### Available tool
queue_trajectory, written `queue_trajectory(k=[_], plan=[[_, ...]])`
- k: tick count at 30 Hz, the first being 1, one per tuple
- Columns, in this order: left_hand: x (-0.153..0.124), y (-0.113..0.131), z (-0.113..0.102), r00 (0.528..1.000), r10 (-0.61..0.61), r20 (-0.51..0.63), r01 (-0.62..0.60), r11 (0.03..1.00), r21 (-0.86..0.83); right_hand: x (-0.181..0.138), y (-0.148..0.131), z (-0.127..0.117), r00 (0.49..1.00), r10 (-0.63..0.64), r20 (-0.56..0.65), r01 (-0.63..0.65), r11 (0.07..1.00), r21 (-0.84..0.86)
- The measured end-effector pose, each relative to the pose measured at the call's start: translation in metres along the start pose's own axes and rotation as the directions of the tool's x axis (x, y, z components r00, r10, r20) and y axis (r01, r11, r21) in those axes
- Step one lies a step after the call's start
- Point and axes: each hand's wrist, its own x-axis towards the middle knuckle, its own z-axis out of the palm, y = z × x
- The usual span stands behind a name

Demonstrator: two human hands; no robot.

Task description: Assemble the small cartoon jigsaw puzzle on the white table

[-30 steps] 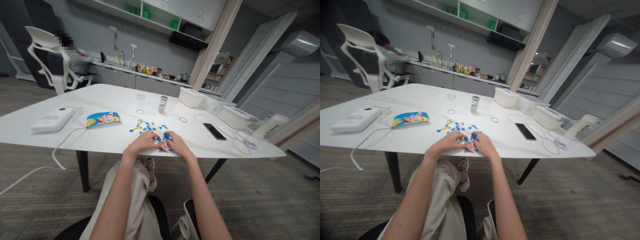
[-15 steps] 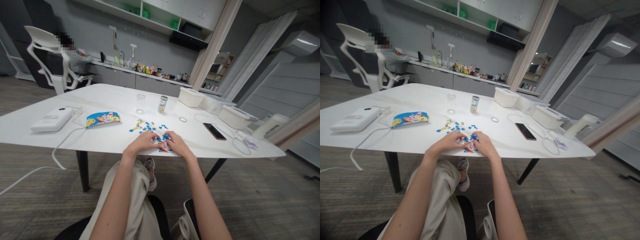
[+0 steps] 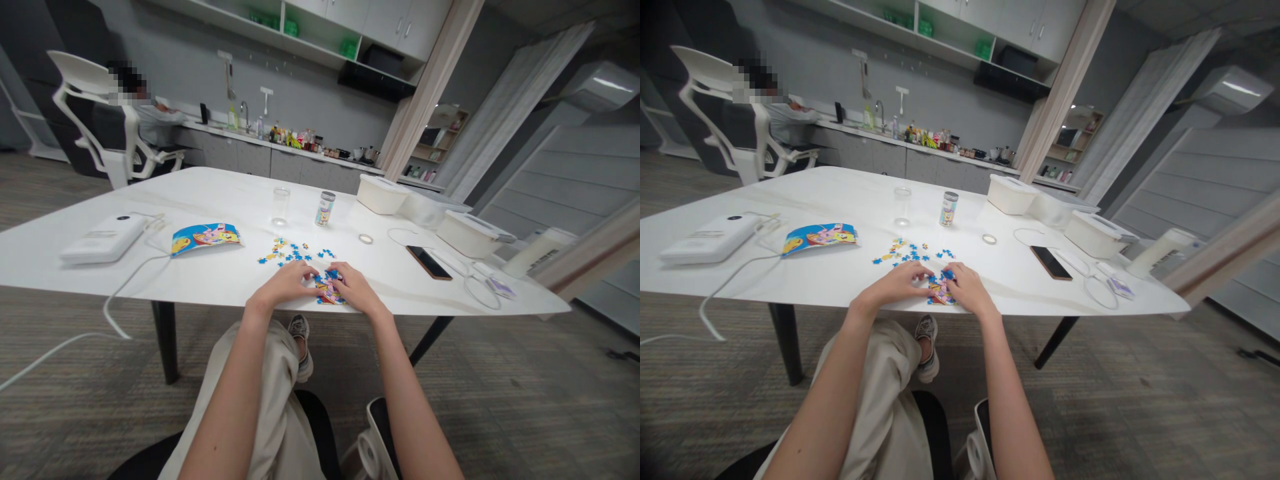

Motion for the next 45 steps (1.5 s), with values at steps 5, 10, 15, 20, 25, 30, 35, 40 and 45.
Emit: queue_trajectory(k=[5,10,15,20,25,30,35,40,45], plan=[[0.0002,-0.0004,0.0001,1.000,0.002,-0.009,-0.002,1.000,0.007,-0.0001,-0.0002,-0.0003,1.000,-0.005,-0.007,0.005,1.000,0.003],[0.0005,-0.0002,0.0003,1.000,-0.001,-0.008,0.001,1.000,0.003,-0.0003,-0.0020,-0.0016,1.000,0.010,-0.003,-0.010,1.000,0.012],[0.0002,0.0010,0.0002,1.000,-0.011,-0.008,0.011,1.000,0.001,-0.0005,-0.0032,-0.0020,1.000,0.023,-0.002,-0.023,1.000,0.022],[-0.0002,0.0021,-0.0004,1.000,-0.014,0.006,0.014,1.000,0.006,-0.0005,-0.0059,-0.0030,1.000,0.028,-0.002,-0.028,0.999,0.020],[0.0004,-0.0007,0.0013,1.000,-0.008,0.003,0.008,1.000,0.003,-0.0001,-0.0056,-0.0026,1.000,0.020,0.000,-0.020,1.000,0.004],[0.0006,-0.0019,0.0021,1.000,0.005,0.004,-0.005,1.000,0.013,-0.0003,-0.0029,-0.0011,1.000,0.013,-0.013,-0.013,1.000,-0.003],[-0.0002,0.0014,0.0015,1.000,-0.003,0.011,0.003,1.000,0.031,-0.0013,-0.0014,0.0003,0.999,0.032,-0.014,-0.032,0.999,0.010],[-0.0011,0.0024,0.0026,1.000,-0.006,-0.009,0.007,1.000,0.029,-0.0021,-0.0009,0.0016,0.999,0.037,-0.016,-0.037,0.999,0.004],[-0.0017,0.0041,0.0019,1.000,-0.016,0.001,0.016,0.999,0.042,-0.0019,-0.0001,0.0016,0.999,0.048,-0.005,-0.048,0.999,0.011]])
